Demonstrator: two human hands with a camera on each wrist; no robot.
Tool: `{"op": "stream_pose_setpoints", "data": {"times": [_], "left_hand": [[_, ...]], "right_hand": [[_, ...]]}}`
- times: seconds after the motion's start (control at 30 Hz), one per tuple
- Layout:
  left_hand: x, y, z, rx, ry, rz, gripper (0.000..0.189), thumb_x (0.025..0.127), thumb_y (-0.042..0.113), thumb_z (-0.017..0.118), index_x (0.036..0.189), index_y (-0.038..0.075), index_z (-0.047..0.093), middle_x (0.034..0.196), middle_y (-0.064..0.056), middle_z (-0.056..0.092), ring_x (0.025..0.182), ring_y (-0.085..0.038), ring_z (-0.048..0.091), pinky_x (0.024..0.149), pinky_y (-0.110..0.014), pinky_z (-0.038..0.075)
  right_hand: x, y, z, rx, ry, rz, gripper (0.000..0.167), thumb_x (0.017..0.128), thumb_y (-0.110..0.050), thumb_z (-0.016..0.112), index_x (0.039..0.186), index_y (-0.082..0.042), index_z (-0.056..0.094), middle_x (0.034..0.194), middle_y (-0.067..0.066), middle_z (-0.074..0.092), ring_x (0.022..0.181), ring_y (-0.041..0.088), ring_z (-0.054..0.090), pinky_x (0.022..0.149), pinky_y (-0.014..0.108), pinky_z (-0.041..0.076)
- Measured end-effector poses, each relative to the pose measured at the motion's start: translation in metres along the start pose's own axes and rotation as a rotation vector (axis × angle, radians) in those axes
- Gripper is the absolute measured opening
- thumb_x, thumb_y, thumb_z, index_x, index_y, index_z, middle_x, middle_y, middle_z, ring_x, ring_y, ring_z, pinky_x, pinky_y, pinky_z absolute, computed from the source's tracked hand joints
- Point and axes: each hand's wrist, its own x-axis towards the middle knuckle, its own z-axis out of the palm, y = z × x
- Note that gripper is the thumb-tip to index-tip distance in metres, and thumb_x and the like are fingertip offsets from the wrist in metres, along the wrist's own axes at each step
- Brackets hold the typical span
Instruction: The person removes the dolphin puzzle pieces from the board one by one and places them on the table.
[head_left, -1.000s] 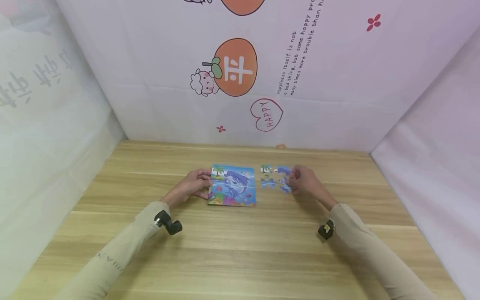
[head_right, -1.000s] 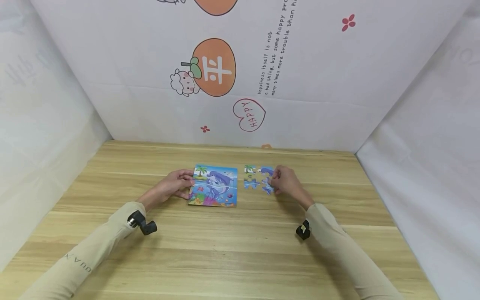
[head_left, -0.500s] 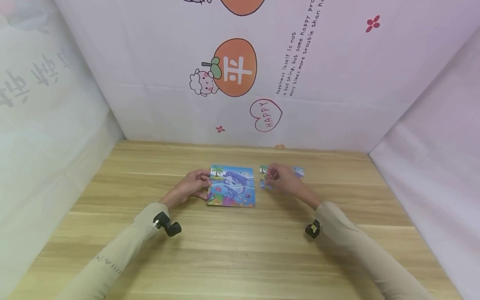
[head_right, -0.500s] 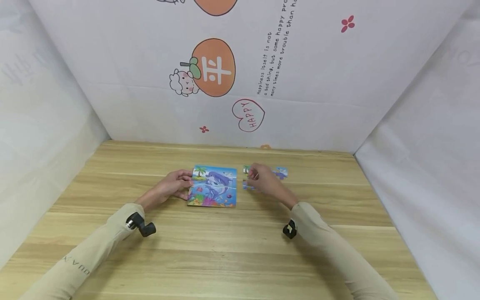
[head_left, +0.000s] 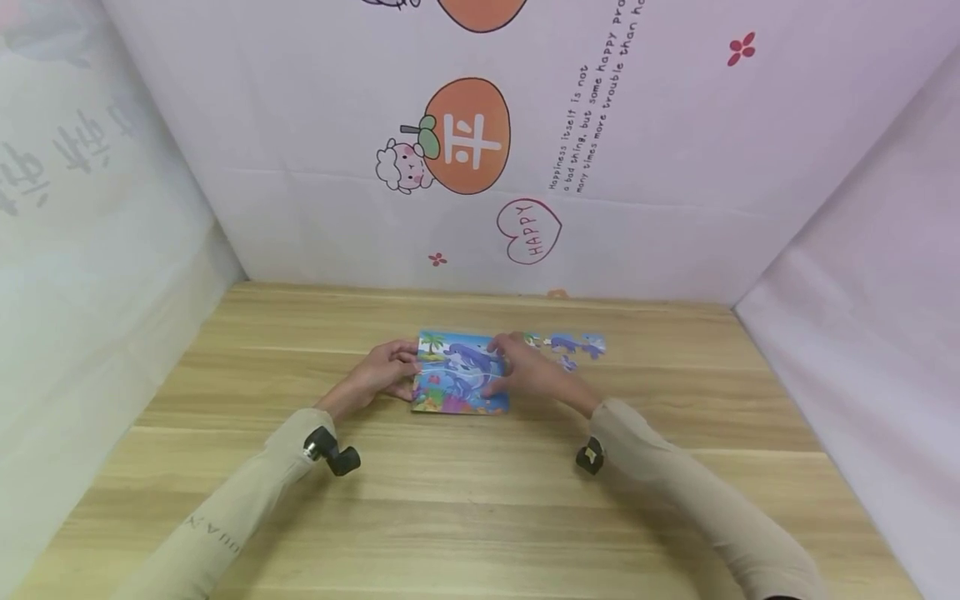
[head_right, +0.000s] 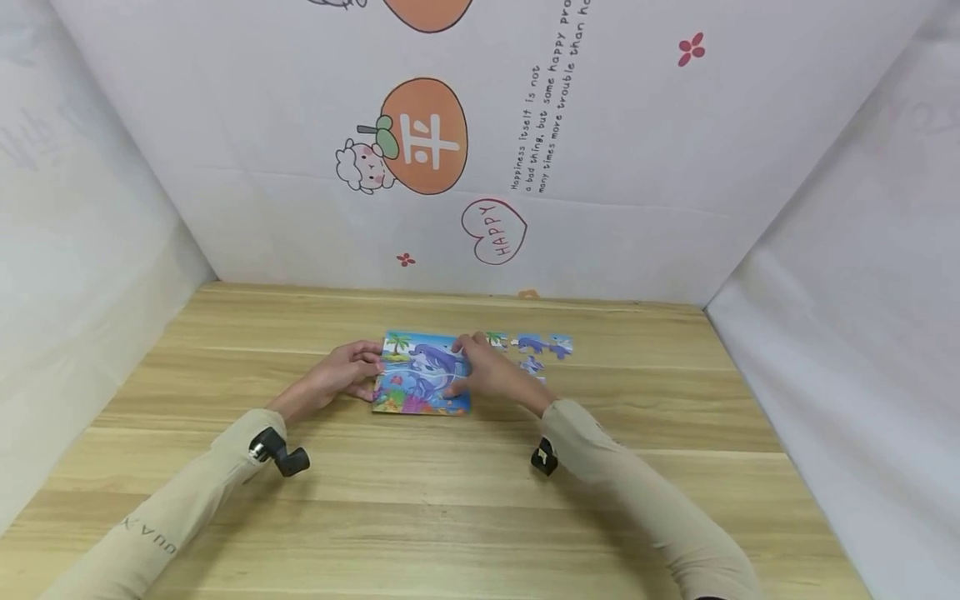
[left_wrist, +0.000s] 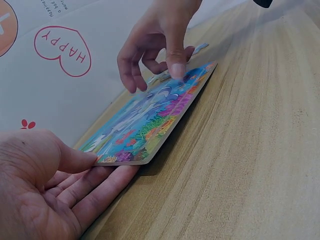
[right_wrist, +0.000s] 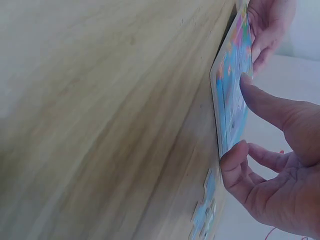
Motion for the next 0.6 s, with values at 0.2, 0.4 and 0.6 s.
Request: {"op": "stream_pose_setpoints", "data": {"times": [0.2,0.4,0.6], "left_hand": [[-0.001,0.0,0.0,0.003,0.001,0.004,0.051,0.105,0.003,0.057,0.153,-0.005,0.041,0.127,-0.02,0.055,0.101,-0.023,0.063,0.073,-0.033,0.069],[-0.001,-0.001,-0.001,-0.001,0.006,0.001,0.051,0.104,0.002,0.057,0.152,-0.005,0.041,0.125,-0.019,0.055,0.101,-0.023,0.063,0.073,-0.034,0.069],[0.0,-0.001,0.0,-0.001,0.0,0.006,0.052,0.103,0.003,0.059,0.152,-0.006,0.042,0.126,-0.018,0.055,0.095,-0.021,0.065,0.073,-0.034,0.069]], "right_hand": [[0.006,-0.001,0.006,-0.028,-0.038,-0.008,0.069,0.086,-0.026,0.088,0.14,0.0,0.053,0.14,0.019,0.048,0.131,0.037,0.053,0.118,0.052,0.048],[0.014,-0.003,0.006,-0.047,-0.07,0.016,0.059,0.085,-0.023,0.089,0.128,-0.002,0.055,0.137,0.019,0.048,0.129,0.036,0.051,0.118,0.051,0.047],[0.018,-0.007,0.004,-0.123,-0.089,0.021,0.058,0.083,-0.023,0.09,0.123,-0.004,0.054,0.125,0.016,0.045,0.116,0.03,0.05,0.105,0.046,0.054]]}}
